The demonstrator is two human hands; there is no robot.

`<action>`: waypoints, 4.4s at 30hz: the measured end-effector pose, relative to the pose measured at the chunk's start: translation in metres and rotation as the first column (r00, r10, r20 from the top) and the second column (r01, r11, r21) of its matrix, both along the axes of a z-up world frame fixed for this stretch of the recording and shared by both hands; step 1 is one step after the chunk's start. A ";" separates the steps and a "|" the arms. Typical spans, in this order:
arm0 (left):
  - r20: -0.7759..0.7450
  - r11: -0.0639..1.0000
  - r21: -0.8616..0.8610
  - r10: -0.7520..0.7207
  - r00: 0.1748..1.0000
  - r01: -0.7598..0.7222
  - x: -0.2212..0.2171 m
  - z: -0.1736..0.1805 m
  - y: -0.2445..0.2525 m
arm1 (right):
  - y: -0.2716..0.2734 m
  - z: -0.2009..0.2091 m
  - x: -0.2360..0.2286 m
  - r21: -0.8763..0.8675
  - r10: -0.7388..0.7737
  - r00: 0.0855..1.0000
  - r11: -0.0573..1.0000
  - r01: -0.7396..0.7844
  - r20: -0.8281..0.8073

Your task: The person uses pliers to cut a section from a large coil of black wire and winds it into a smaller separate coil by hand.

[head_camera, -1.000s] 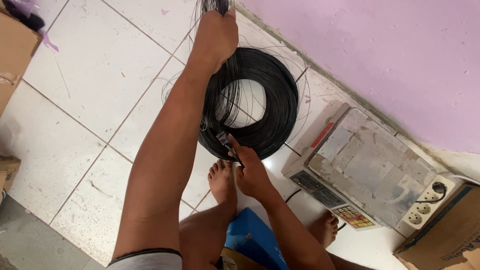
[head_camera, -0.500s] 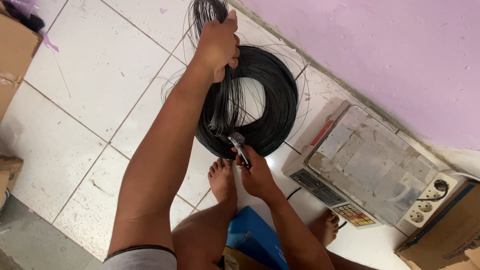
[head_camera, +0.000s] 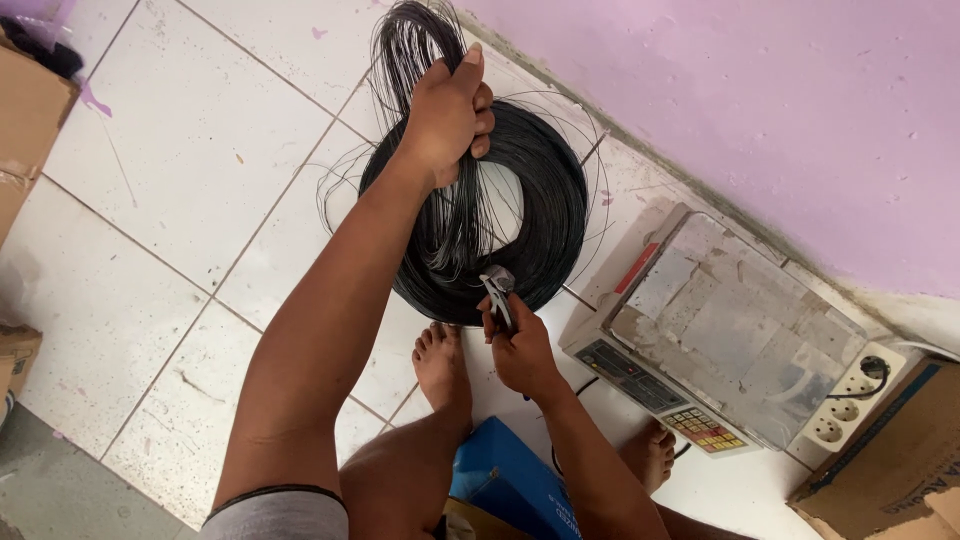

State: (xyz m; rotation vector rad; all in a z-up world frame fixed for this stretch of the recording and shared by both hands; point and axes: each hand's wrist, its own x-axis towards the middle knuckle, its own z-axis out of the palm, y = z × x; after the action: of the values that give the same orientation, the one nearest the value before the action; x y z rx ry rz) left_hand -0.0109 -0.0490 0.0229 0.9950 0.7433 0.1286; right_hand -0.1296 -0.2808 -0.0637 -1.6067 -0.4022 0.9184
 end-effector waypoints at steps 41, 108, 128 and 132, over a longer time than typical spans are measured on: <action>-0.238 0.032 0.971 0.093 0.967 0.236 -0.172 -0.008 -0.027 | 0.024 -0.101 0.120 -0.360 -0.257 0.943 0.876 0.320 0.214; -0.417 -0.082 0.905 -0.369 0.830 0.419 -0.177 -0.178 -0.102 | -0.042 -0.234 0.116 -0.310 -0.833 0.554 0.530 0.789 -0.015; -0.447 0.180 0.796 -0.469 0.761 0.578 -0.166 -0.143 -0.081 | -0.025 -0.171 0.092 -0.306 -0.726 0.688 0.654 0.692 0.002; -0.488 0.213 0.736 -0.490 0.722 0.642 -0.172 -0.179 -0.087 | -0.036 -0.175 0.087 -0.289 -0.719 0.682 0.630 0.720 0.132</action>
State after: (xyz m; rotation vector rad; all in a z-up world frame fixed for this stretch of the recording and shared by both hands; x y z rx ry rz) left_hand -0.1830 -0.1362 -0.1559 2.3065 0.3298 -0.2720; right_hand -0.0428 -0.3169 -0.2383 -1.8406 0.4242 0.3489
